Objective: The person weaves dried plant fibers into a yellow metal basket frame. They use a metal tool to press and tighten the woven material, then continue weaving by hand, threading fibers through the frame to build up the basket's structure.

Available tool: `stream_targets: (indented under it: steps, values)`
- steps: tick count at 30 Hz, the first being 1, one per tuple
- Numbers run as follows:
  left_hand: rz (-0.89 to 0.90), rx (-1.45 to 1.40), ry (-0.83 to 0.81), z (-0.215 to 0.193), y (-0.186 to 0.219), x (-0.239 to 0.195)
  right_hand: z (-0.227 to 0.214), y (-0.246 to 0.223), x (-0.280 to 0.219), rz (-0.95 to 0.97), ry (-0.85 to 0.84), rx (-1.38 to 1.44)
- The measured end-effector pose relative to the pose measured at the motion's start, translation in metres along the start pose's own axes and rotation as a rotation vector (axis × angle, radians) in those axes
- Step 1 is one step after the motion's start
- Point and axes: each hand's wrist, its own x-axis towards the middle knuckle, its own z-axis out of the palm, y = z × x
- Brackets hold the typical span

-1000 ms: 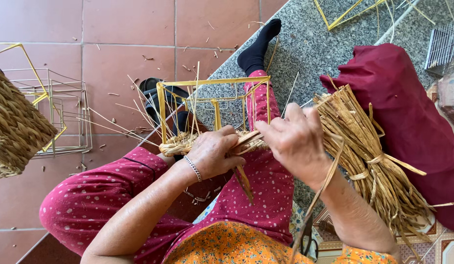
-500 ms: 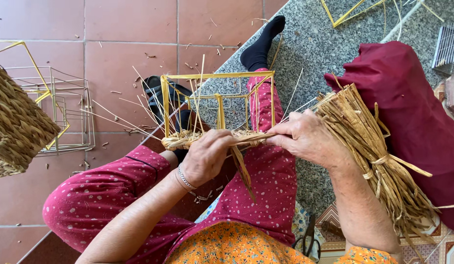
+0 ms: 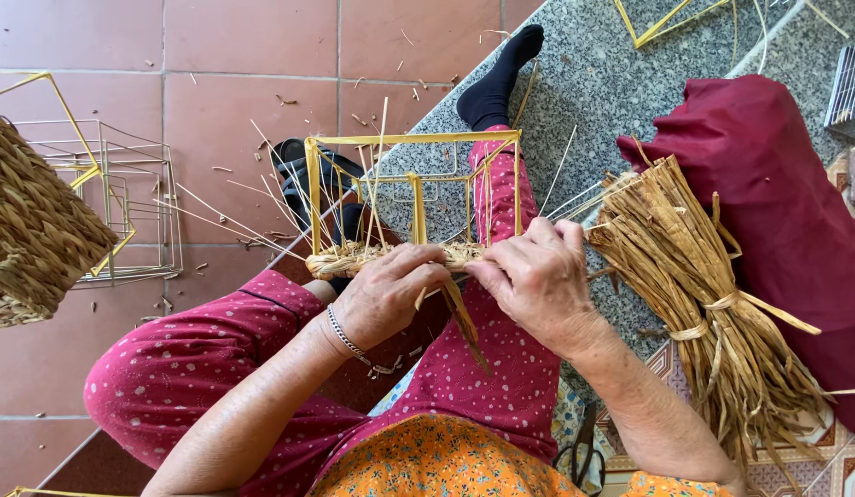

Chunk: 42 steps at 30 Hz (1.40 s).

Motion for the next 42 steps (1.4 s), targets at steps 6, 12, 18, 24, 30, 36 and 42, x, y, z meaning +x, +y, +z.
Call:
stream_targets:
  steps: [6, 12, 18, 24, 30, 36, 42]
  values:
    - [-0.346, -0.008, -0.126, 0.015, -0.008, 0.012, 0.013, -0.015, -0.01, 0.008, 0.096, -0.178]
    - [-0.513, -0.121, -0.185, 0.019, -0.023, 0.042, 0.029, -0.029, -0.058, 0.162, 0.002, 0.045]
    - [-0.594, -0.09, -0.394, 0.019, -0.029, 0.06, 0.072, -0.023, -0.088, 0.984, -0.203, 1.597]
    - [-0.768, -0.204, -0.374, 0.011, -0.018, 0.057, 0.122, -0.027, -0.097, 0.897, -0.273, 2.266]
    - [-0.346, 0.118, -0.2, 0.017, 0.004, 0.038, 0.136, -0.027, -0.098, 0.94, -0.222, 1.844]
    - [-0.123, -0.002, -0.179, 0.024, 0.003, 0.033, 0.067, -0.002, -0.108, 0.488, -0.017, 0.505]
    - [-0.178, -0.047, -0.187, 0.023, 0.009, 0.035, 0.007, 0.002, -0.074, 0.093, 0.206, -0.141]
